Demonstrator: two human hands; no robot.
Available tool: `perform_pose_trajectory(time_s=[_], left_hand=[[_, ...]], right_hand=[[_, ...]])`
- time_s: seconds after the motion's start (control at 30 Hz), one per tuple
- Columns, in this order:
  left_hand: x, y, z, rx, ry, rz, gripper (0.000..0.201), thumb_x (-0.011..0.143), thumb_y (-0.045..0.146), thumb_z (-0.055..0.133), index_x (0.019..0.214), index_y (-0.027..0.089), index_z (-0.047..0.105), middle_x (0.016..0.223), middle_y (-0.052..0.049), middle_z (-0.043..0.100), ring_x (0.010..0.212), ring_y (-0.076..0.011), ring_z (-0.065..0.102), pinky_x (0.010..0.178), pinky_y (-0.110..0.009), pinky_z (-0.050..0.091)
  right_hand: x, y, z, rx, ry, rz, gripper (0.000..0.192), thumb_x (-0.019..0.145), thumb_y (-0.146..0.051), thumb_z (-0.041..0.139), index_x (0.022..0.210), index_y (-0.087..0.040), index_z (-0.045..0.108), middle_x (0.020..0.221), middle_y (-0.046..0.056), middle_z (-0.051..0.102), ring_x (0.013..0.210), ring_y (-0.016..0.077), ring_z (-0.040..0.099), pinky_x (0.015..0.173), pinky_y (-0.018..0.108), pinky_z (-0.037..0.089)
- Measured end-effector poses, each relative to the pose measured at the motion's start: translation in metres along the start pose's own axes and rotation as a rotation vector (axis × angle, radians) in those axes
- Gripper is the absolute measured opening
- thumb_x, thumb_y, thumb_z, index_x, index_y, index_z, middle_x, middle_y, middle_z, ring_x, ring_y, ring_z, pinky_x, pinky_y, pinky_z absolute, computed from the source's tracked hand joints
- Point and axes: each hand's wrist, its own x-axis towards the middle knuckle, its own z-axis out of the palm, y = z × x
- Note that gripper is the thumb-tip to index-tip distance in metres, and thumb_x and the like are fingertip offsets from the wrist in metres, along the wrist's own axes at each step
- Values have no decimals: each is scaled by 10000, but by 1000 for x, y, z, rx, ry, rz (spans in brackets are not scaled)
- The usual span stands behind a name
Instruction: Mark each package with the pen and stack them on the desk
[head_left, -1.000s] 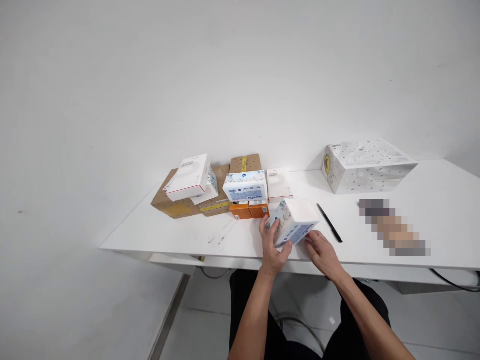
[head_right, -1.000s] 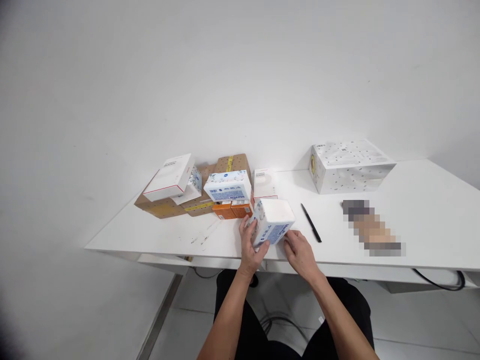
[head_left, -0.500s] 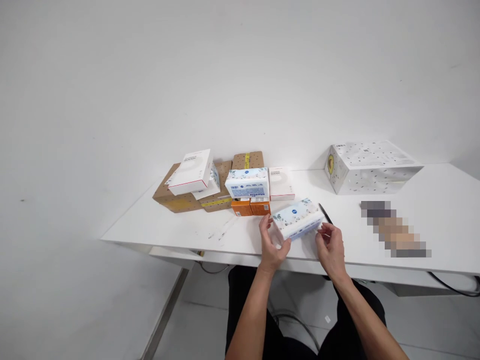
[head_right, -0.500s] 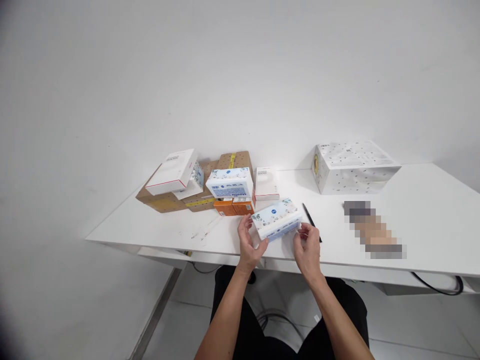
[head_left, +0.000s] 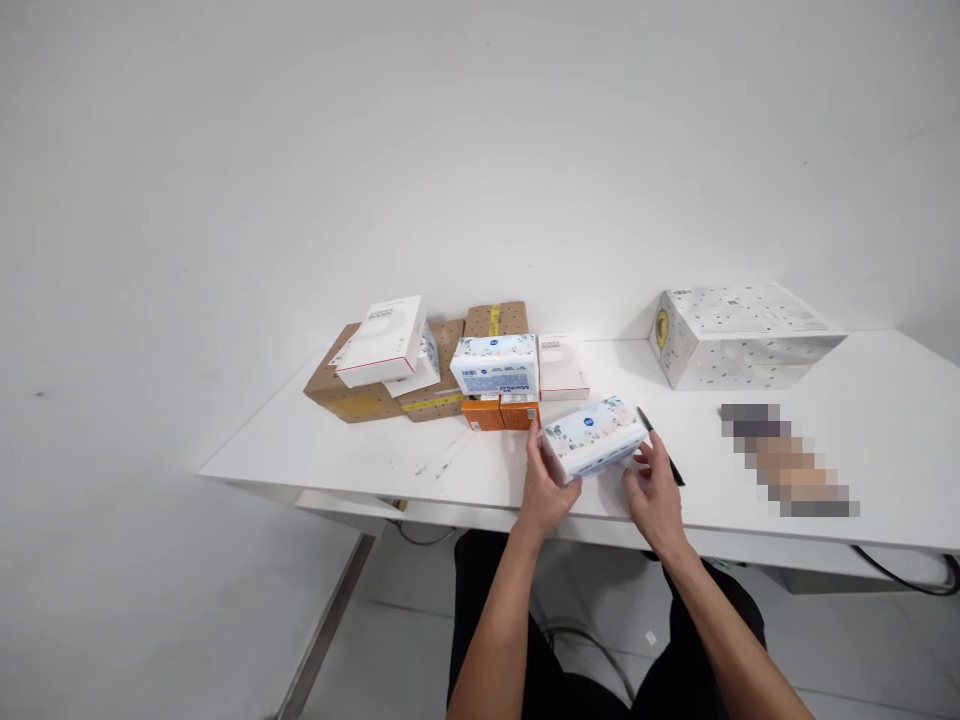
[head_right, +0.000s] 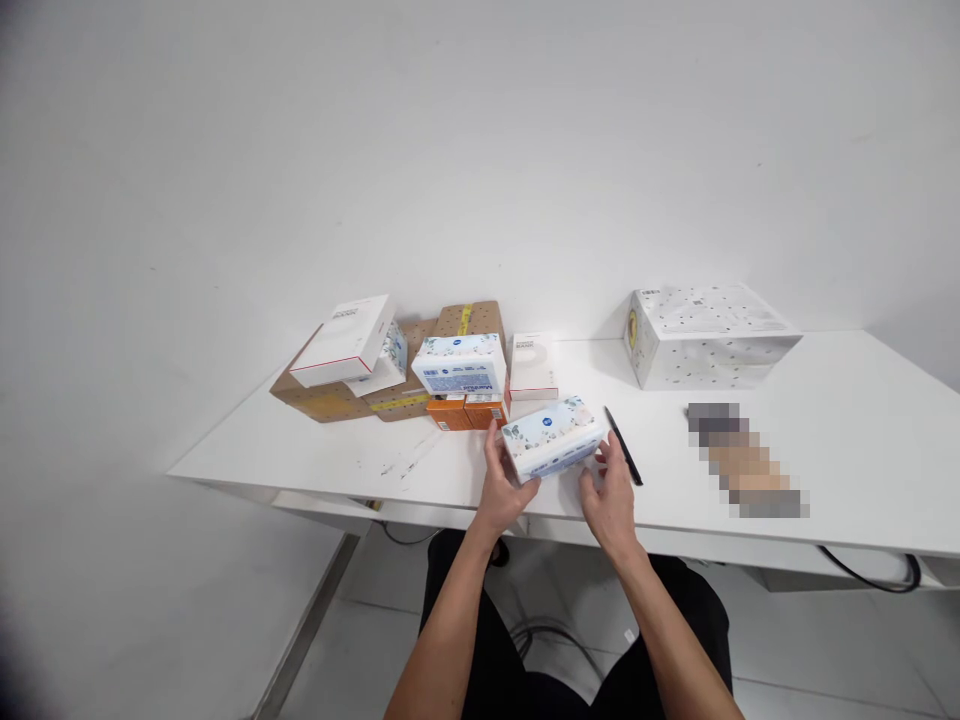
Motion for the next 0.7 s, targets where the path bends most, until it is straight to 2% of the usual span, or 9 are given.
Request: perform_pose_trajectory(time_s=[0.07, 0.17, 0.3, 0.43, 0.57, 0.7], left_hand=[[-2, 5, -5, -1, -2, 26, 1049, 681, 195, 723, 1467, 296, 36, 1328, -115, 423, 1266, -251, 437, 1084, -455, 315], [-2, 20, -14, 21, 30, 117, 1029, 692, 193, 707, 1464, 291, 32, 1348, -127, 376, 1283, -258, 408, 1095, -464, 297], [4, 46, -21, 114, 36, 285, 989, 692, 196, 709, 1453, 264, 81, 1335, -143, 368, 1264, -265, 410, 1073, -450, 340], [14, 61, -17, 237, -2, 355, 887, 706, 237, 715, 1420, 251, 189, 1334, -148, 364, 1250, -278, 406, 1057, -451, 354], [18, 55, -6, 266, -22, 354, 817, 733, 278, 700, 1407, 252, 240, 1346, -148, 369, 1270, -292, 390, 1057, -477, 356], [14, 31, 7, 305, -29, 384, 741, 761, 301, 680, 1392, 256, 295, 1353, -144, 389, 1293, -302, 380, 1077, -517, 332]], right_hand=[[0, 2, 1, -1, -6, 2, 702, 828, -312, 459, 1474, -175, 220, 1239, 176, 581, 1027, 262, 590, 784, 411, 507], [-2, 6, 2, 6, -42, -19, 692, 829, -308, 451, 1472, -167, 236, 1157, 161, 629, 1034, 263, 604, 787, 413, 513], [-1, 12, 4, -15, -77, -74, 612, 821, -287, 450, 1415, -176, 356, 1049, 127, 646, 965, 252, 620, 765, 416, 524], [1, 13, 5, -32, -2, -106, 524, 811, -253, 438, 1326, -164, 452, 1006, 111, 621, 871, 224, 606, 744, 403, 527], [3, 10, 2, -23, 15, -160, 456, 802, -216, 439, 1253, -175, 492, 975, 90, 595, 830, 204, 586, 744, 382, 517], [3, 6, 1, -42, 13, -202, 350, 788, -181, 442, 1121, -183, 548, 932, 82, 585, 825, 210, 572, 745, 377, 499]])
